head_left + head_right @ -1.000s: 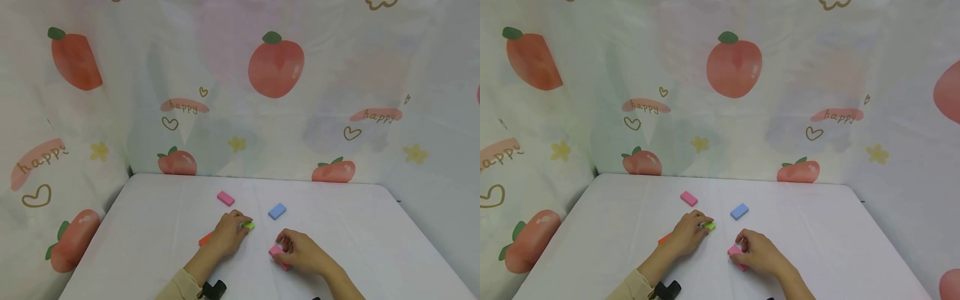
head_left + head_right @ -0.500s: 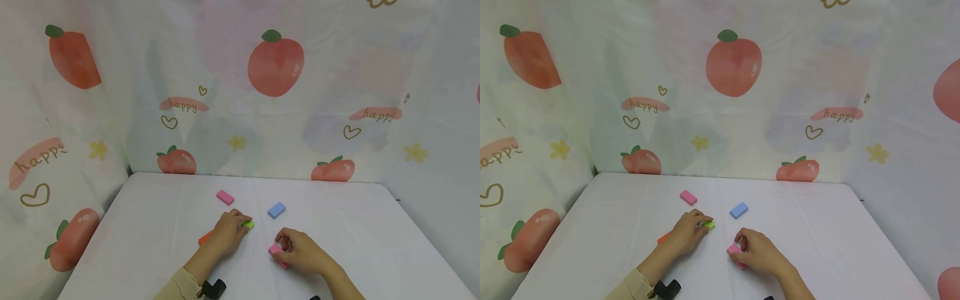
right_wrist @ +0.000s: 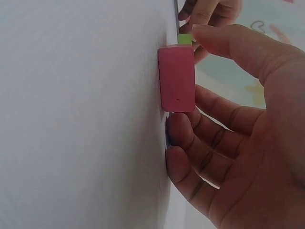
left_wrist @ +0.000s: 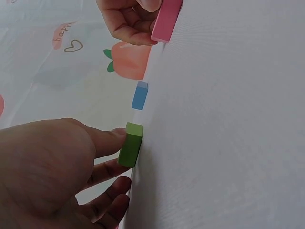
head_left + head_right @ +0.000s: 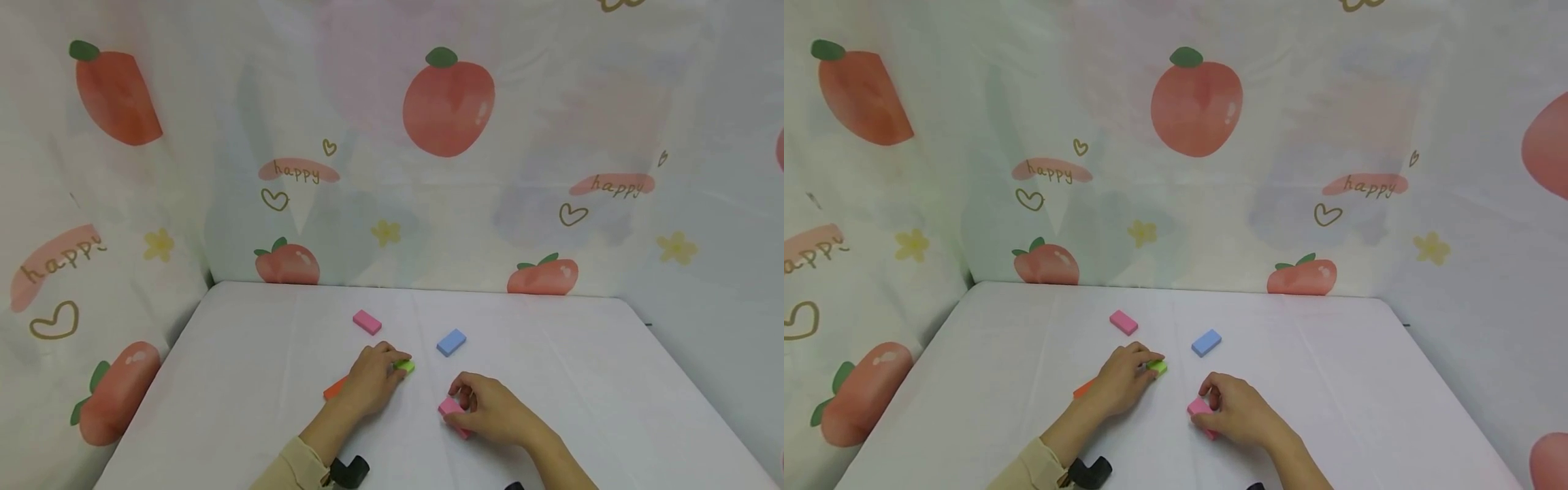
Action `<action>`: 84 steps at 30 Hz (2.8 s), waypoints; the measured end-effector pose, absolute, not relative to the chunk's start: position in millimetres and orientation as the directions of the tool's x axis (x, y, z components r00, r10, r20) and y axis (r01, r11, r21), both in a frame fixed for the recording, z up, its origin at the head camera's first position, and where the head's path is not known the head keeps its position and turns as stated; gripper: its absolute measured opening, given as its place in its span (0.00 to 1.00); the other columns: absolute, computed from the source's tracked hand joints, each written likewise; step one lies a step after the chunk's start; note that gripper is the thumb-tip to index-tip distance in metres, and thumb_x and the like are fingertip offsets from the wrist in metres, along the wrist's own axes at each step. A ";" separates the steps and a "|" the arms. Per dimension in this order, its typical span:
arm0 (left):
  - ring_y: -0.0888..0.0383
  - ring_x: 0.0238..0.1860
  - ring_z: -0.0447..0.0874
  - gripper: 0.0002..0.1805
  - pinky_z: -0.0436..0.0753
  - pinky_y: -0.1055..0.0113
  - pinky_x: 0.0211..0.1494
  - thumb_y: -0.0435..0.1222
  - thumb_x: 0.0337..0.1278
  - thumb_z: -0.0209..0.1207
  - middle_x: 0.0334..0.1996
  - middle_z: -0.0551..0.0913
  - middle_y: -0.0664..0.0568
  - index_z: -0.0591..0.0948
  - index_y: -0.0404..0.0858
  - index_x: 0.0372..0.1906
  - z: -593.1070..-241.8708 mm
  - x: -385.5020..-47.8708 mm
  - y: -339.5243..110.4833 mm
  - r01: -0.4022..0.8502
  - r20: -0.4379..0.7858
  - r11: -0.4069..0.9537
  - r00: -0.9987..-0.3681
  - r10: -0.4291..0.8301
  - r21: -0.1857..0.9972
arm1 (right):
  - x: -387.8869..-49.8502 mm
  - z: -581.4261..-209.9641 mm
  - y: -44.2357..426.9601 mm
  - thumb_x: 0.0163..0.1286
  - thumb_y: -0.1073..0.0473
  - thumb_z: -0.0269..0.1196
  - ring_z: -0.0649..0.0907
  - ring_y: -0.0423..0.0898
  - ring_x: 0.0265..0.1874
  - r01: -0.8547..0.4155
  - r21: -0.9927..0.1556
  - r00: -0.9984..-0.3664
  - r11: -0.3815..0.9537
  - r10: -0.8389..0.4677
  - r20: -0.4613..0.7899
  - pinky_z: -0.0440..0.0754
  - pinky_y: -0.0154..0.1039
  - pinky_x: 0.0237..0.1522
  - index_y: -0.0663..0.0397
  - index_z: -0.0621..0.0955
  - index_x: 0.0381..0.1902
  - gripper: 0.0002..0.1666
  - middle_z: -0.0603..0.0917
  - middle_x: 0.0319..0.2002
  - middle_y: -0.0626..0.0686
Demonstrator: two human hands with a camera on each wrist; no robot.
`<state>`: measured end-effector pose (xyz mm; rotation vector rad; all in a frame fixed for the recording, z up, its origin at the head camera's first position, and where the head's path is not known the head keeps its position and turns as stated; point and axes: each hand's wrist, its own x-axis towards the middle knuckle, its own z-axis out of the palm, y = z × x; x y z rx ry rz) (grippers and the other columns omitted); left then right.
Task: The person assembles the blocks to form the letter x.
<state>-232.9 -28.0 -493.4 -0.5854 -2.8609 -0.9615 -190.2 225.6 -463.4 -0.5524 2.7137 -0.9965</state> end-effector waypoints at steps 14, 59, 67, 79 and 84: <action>0.57 0.45 0.75 0.15 0.76 0.67 0.45 0.38 0.69 0.64 0.49 0.84 0.56 0.88 0.48 0.58 -492.0 -232.3 -28.8 0.376 0.182 0.724 -0.925 0.335 0.578 | -189.2 -463.5 224.9 0.59 0.49 0.77 0.76 0.35 0.25 -0.265 -0.647 -0.908 0.715 -0.410 -0.082 0.74 0.32 0.30 0.48 0.81 0.42 0.20 0.79 0.30 0.44; 0.57 0.45 0.75 0.15 0.76 0.66 0.46 0.38 0.69 0.65 0.48 0.85 0.57 0.88 0.49 0.57 -493.7 -234.4 -29.5 0.371 0.177 0.717 -0.926 0.334 0.590 | -189.4 -463.7 218.8 0.59 0.49 0.77 0.75 0.35 0.25 -0.256 -0.628 -0.922 0.735 -0.381 -0.069 0.74 0.32 0.30 0.48 0.82 0.43 0.19 0.79 0.29 0.43; 0.58 0.44 0.76 0.15 0.76 0.68 0.44 0.38 0.68 0.66 0.48 0.85 0.57 0.88 0.50 0.56 -496.0 -233.6 -29.6 0.365 0.176 0.722 -0.929 0.326 0.588 | -188.4 -463.0 218.2 0.60 0.50 0.77 0.75 0.35 0.25 -0.264 -0.630 -0.918 0.730 -0.390 -0.067 0.73 0.32 0.29 0.48 0.82 0.43 0.18 0.78 0.28 0.43; 0.57 0.45 0.76 0.15 0.76 0.67 0.45 0.38 0.68 0.65 0.48 0.85 0.56 0.88 0.49 0.57 -492.6 -233.4 -29.3 0.366 0.178 0.728 -0.929 0.326 0.580 | -190.8 -465.5 218.6 0.59 0.49 0.77 0.75 0.35 0.25 -0.261 -0.627 -0.921 0.734 -0.384 -0.066 0.73 0.32 0.30 0.47 0.82 0.43 0.19 0.78 0.28 0.42; 0.57 0.45 0.76 0.15 0.77 0.67 0.45 0.38 0.68 0.66 0.47 0.85 0.56 0.89 0.49 0.57 -493.4 -231.9 -29.8 0.369 0.179 0.725 -0.927 0.329 0.581 | -190.5 -466.7 218.5 0.60 0.48 0.77 0.75 0.35 0.25 -0.268 -0.632 -0.917 0.727 -0.395 -0.065 0.73 0.32 0.29 0.47 0.82 0.43 0.19 0.78 0.29 0.43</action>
